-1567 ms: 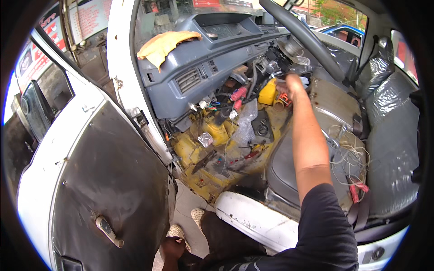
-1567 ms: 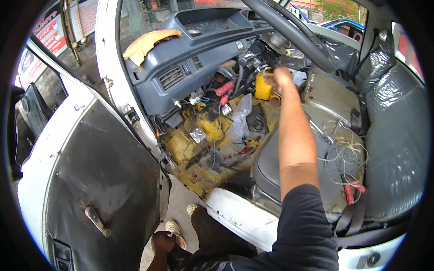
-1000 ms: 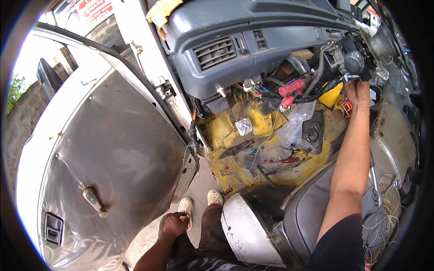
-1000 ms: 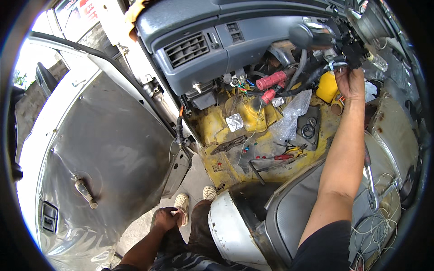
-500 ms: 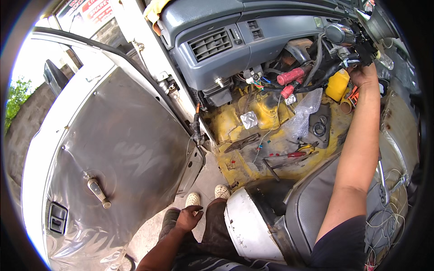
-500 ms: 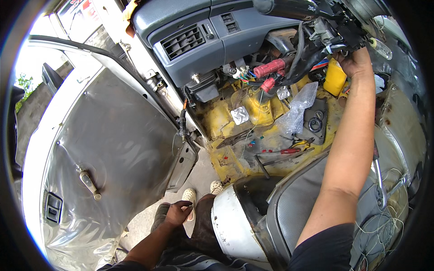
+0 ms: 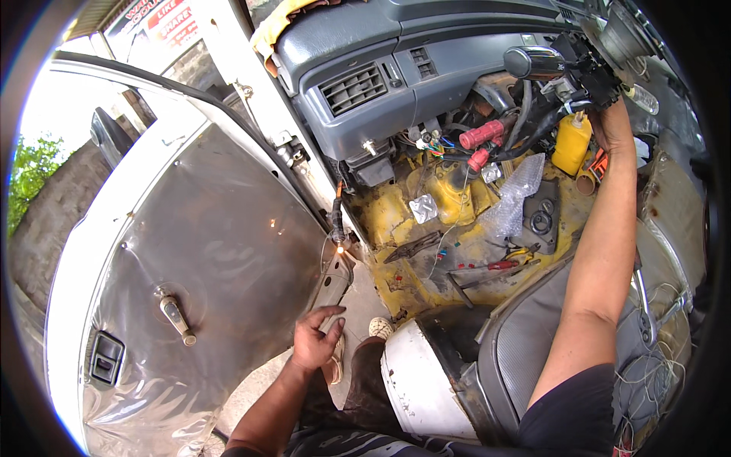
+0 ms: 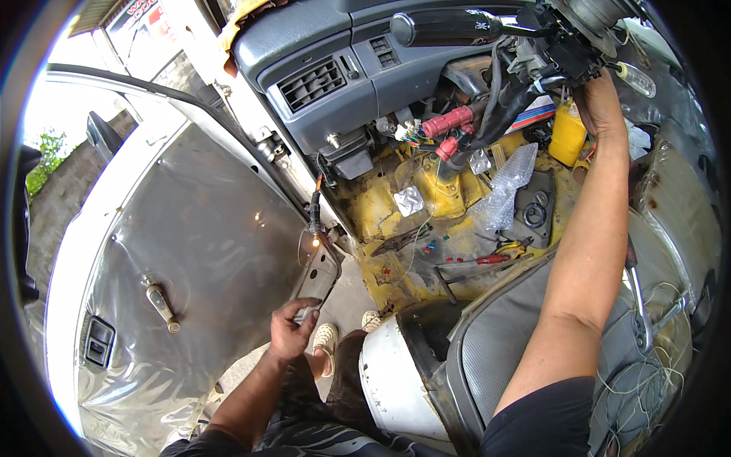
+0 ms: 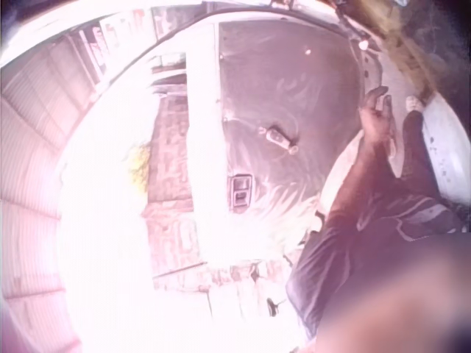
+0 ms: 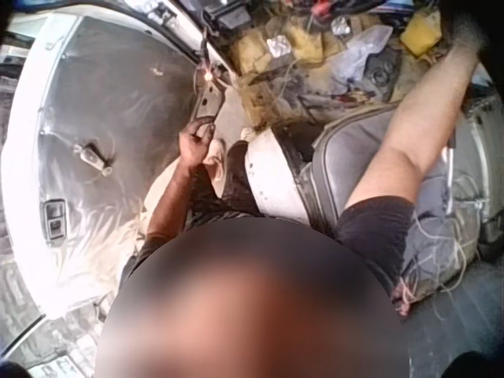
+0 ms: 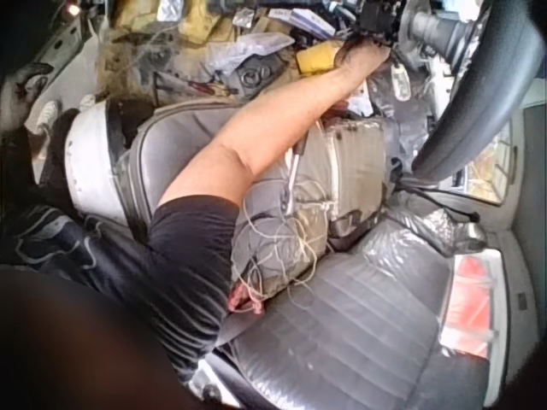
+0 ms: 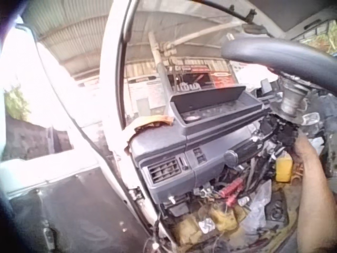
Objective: The person works inside the driver's side of a vehicle with the door open, using pliers to manipulate and adjust wires near the dashboard and door jamb. The person repeatedly reaches into the wiring harness, pulls wires, and uses the pliers to grip and reposition components.
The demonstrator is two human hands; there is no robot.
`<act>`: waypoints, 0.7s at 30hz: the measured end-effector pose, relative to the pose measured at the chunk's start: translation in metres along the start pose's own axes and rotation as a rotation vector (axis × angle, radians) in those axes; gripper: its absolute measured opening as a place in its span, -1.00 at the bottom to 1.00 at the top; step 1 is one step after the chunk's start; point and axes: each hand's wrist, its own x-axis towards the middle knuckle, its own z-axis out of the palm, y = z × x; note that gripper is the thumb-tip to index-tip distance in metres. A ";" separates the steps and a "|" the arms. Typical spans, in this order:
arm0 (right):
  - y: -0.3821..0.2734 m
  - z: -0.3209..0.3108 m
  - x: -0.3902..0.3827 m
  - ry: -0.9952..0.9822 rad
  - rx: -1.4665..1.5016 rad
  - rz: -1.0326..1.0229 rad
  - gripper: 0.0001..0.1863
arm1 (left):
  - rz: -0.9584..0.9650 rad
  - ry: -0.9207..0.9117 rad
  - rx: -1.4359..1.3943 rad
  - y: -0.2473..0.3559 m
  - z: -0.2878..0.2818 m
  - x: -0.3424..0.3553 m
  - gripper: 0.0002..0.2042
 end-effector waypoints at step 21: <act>0.001 -0.004 -0.005 0.009 -0.412 -0.083 -0.66 | -0.624 -0.092 -0.618 -0.023 0.011 0.219 -0.69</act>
